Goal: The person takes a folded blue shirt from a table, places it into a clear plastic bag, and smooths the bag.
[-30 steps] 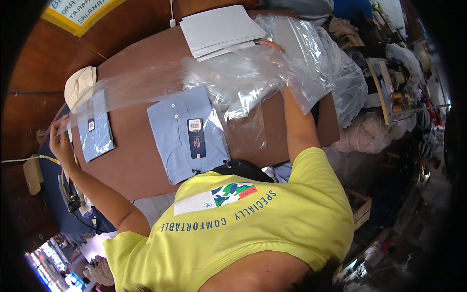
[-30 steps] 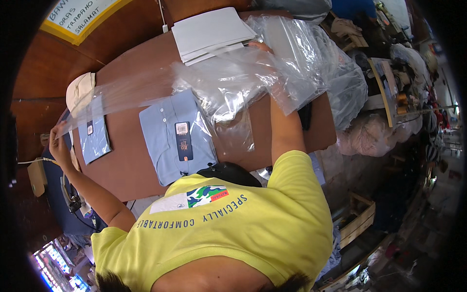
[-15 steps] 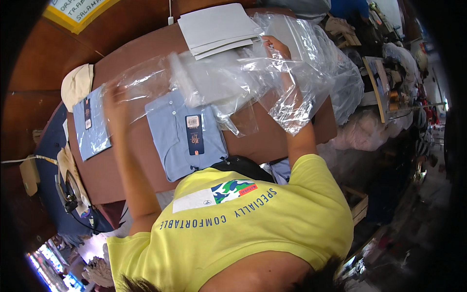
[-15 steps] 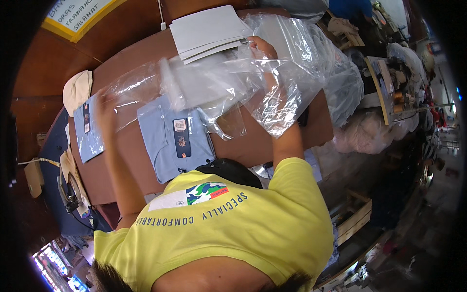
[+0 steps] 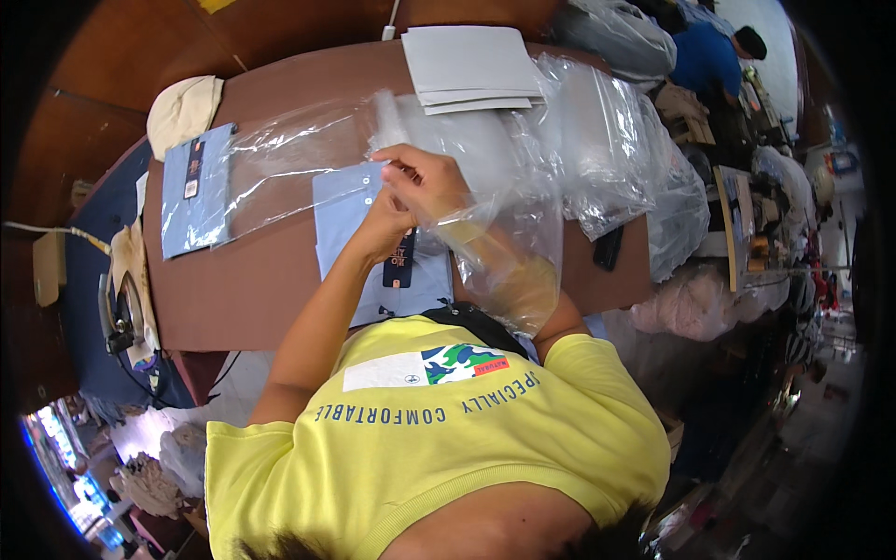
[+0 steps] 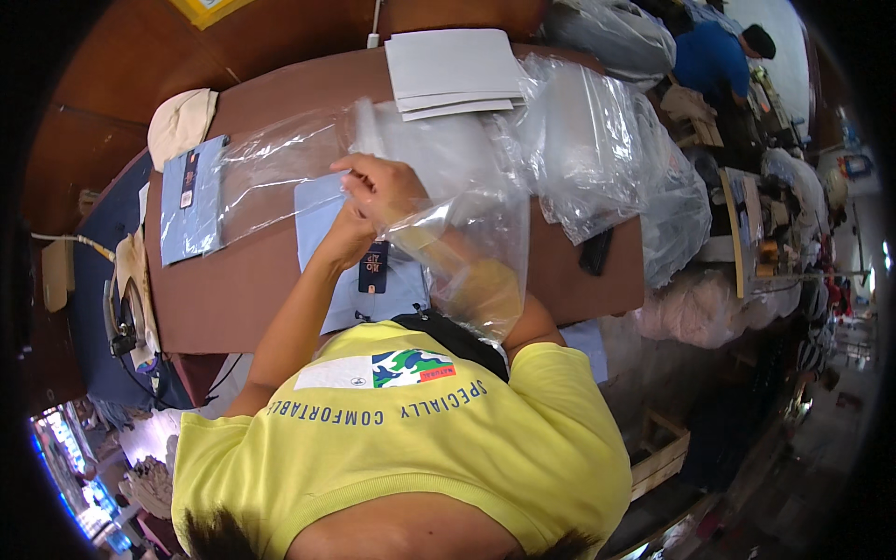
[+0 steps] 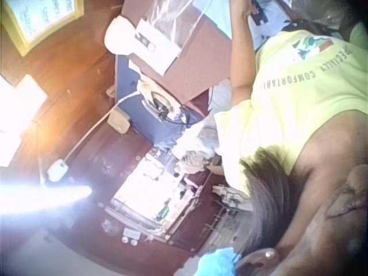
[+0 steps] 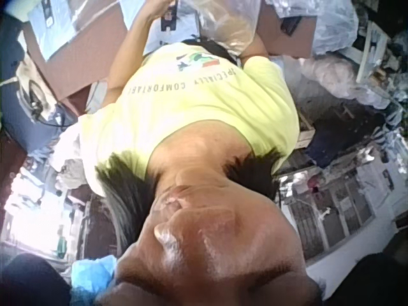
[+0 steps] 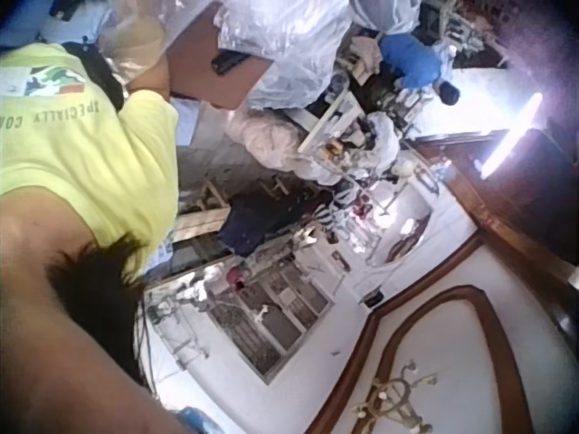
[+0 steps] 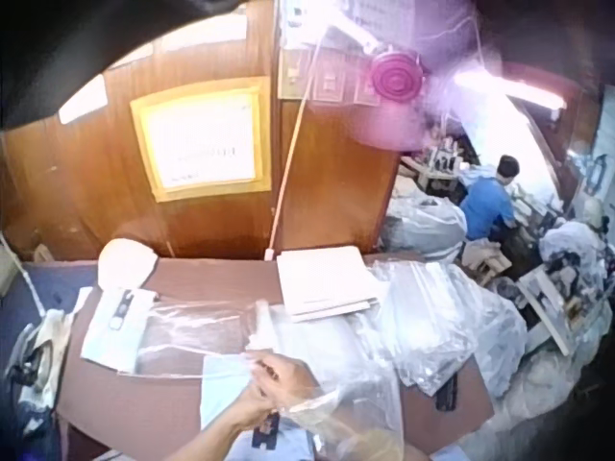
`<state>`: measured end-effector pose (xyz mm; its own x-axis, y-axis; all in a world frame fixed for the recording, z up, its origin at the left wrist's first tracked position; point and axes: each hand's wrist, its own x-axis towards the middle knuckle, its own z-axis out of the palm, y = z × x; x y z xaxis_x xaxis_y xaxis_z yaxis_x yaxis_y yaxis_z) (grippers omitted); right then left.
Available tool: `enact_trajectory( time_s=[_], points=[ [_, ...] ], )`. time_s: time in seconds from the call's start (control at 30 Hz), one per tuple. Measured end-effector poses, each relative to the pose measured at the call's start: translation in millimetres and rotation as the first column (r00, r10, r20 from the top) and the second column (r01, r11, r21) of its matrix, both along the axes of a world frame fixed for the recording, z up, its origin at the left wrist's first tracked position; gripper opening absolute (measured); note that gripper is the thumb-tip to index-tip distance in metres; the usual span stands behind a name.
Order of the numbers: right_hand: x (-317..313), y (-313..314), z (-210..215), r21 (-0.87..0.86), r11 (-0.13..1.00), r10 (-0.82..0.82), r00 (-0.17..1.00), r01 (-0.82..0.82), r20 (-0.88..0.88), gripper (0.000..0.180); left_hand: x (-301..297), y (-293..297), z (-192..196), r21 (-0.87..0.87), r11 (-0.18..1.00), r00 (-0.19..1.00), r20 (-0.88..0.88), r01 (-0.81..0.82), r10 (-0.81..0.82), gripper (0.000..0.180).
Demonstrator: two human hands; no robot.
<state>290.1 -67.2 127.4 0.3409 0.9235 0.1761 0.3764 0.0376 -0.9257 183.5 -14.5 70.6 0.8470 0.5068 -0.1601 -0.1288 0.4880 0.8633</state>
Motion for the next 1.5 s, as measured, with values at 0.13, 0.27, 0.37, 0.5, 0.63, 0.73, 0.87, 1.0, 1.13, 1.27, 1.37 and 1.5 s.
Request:
enact_trajectory(
  time_s=[0.13,0.27,0.37,0.5,0.63,0.73,0.87,1.0,1.13,1.27,1.37,1.5],
  points=[
    [-23.5,17.1,0.3,0.365,0.93,-0.126,0.907,-0.033,0.403,0.018,-46.7,16.0,-14.8,0.026,0.987,0.987,0.035,-0.158,0.157,0.047],
    [-12.6,43.4,2.9,0.097,0.992,0.052,0.973,-0.075,0.223,0.03,-104.4,28.4,-6.7,0.285,0.901,0.945,0.087,-0.328,0.316,0.033],
    [35.3,88.4,-82.6,0.101,0.966,-0.25,0.761,0.238,0.599,0.046,-156.6,42.3,-1.2,0.333,0.831,0.88,-0.009,-0.444,0.474,0.021],
    [54.1,122.8,-106.6,-0.495,0.824,-0.314,0.949,0.275,0.004,0.04,-253.7,68.3,-55.5,0.58,0.521,0.64,0.001,-0.627,0.769,0.013],
    [74.8,147.5,-104.5,-0.656,0.754,-0.144,0.965,-0.036,-0.218,0.028,-316.0,49.6,-92.4,0.588,0.341,0.387,-0.053,-0.734,0.921,0.019],
    [49.7,168.0,-69.5,-0.611,0.784,-0.095,0.993,0.114,0.063,0.024,-327.4,25.5,-113.3,0.688,0.181,0.233,-0.017,-0.703,0.972,0.021],
    [72.8,172.2,-106.4,-0.475,0.737,-0.072,0.755,0.48,0.652,0.027,-310.0,22.8,-104.9,0.885,0.126,0.224,-0.026,-0.448,0.974,0.023],
    [61.3,167.1,-78.1,-0.712,0.632,0.11,0.874,0.307,0.474,0.033,-313.1,20.8,-105.0,0.89,0.076,0.223,0.029,-0.449,0.974,0.022],
    [43.3,175.0,-12.6,-0.549,0.802,-0.057,0.946,0.234,0.32,0.035,-311.0,21.2,-107.4,0.885,0.048,0.198,0.05,-0.462,0.979,0.021],
    [17.5,192.5,94.4,-0.337,0.939,0.093,0.994,-0.07,0.053,0.021,-314.5,19.0,-106.7,0.902,0.016,0.167,0.063,-0.432,0.984,0.022],
    [72.1,214.0,120.8,-0.06,0.963,0.236,0.927,-0.264,-0.292,0.018,-307.4,22.1,-105.2,0.895,0.041,0.188,0.048,-0.444,0.981,0.022],
    [152.6,235.0,124.8,0.057,0.982,0.188,0.955,-0.18,-0.228,0.017,-313.6,22.3,-114.1,0.898,0.022,0.162,0.055,-0.44,0.985,0.022]
  ],
)
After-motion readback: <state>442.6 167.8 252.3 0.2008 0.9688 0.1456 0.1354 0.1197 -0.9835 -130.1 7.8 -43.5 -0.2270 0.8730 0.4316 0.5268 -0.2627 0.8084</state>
